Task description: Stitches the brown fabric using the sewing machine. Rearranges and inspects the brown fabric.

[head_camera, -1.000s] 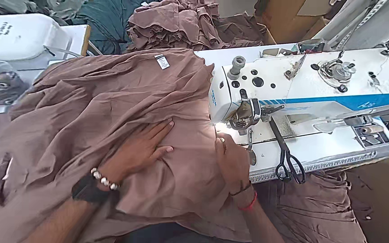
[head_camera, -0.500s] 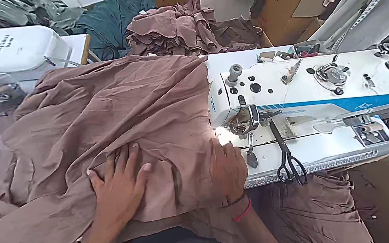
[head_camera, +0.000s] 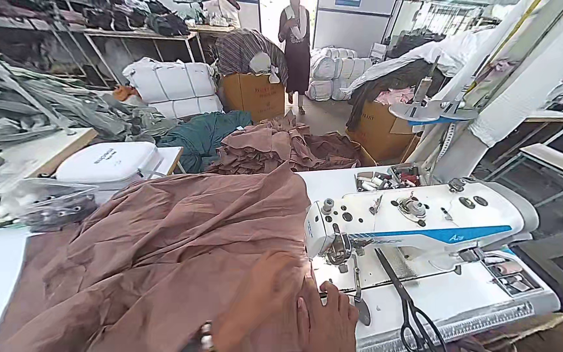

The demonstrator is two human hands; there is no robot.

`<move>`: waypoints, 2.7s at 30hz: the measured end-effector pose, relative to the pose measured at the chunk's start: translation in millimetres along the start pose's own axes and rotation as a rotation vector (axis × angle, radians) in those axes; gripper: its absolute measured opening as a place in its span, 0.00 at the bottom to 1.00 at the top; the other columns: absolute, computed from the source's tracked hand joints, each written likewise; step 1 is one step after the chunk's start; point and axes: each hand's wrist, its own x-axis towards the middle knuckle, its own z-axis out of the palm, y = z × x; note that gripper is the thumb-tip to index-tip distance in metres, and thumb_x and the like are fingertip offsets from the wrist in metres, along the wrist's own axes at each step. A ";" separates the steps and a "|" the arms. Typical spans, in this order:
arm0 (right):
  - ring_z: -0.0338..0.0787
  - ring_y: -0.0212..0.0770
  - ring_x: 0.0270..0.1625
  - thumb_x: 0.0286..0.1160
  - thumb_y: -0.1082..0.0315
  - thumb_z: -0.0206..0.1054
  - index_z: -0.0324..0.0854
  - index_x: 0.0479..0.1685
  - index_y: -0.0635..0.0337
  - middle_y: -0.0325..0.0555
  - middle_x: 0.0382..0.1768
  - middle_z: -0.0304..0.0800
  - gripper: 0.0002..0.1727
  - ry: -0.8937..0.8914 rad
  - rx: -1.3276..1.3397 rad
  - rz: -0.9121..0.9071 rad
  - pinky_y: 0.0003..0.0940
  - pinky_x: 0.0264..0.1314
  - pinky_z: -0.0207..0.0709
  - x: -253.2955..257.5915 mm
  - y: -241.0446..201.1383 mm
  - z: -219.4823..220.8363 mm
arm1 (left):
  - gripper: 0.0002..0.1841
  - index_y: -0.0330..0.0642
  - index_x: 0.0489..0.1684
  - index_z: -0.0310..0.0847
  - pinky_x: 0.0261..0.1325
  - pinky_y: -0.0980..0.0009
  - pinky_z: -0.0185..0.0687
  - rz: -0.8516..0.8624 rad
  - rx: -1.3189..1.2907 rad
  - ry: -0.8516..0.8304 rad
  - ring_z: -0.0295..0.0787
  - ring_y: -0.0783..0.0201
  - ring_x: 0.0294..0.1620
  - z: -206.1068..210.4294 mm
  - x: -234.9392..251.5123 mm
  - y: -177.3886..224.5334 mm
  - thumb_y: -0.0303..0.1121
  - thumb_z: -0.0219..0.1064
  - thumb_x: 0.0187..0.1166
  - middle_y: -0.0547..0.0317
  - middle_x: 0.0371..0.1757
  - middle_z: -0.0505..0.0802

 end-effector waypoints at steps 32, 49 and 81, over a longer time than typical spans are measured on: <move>0.90 0.39 0.54 0.78 0.62 0.61 0.95 0.47 0.45 0.32 0.52 0.98 0.15 0.234 0.184 -0.034 0.42 0.56 0.75 3.9 23.2 4.2 | 0.20 0.73 0.69 0.86 0.80 0.48 0.63 0.412 0.312 -0.193 0.75 0.55 0.78 41.3 19.7 -48.3 0.51 0.53 0.87 0.63 0.69 0.88; 0.92 0.27 0.31 0.71 0.68 0.68 0.79 0.69 0.70 0.40 0.31 0.94 0.26 -0.356 0.999 0.543 0.29 0.34 0.88 -69.0 -22.4 -81.3 | 0.23 0.63 0.76 0.82 0.91 0.46 0.52 0.147 0.375 -0.099 0.63 0.53 0.90 61.4 -20.3 -14.4 0.51 0.48 0.90 0.63 0.81 0.82; 0.71 0.25 0.13 0.68 0.64 0.67 0.87 0.56 0.54 0.25 0.14 0.74 0.17 -0.103 0.539 0.452 0.26 0.13 0.65 27.5 -13.2 -11.4 | 0.16 0.64 0.57 0.92 0.78 0.54 0.63 0.458 0.360 -0.106 0.78 0.58 0.73 42.2 16.1 -46.1 0.50 0.58 0.88 0.64 0.63 0.91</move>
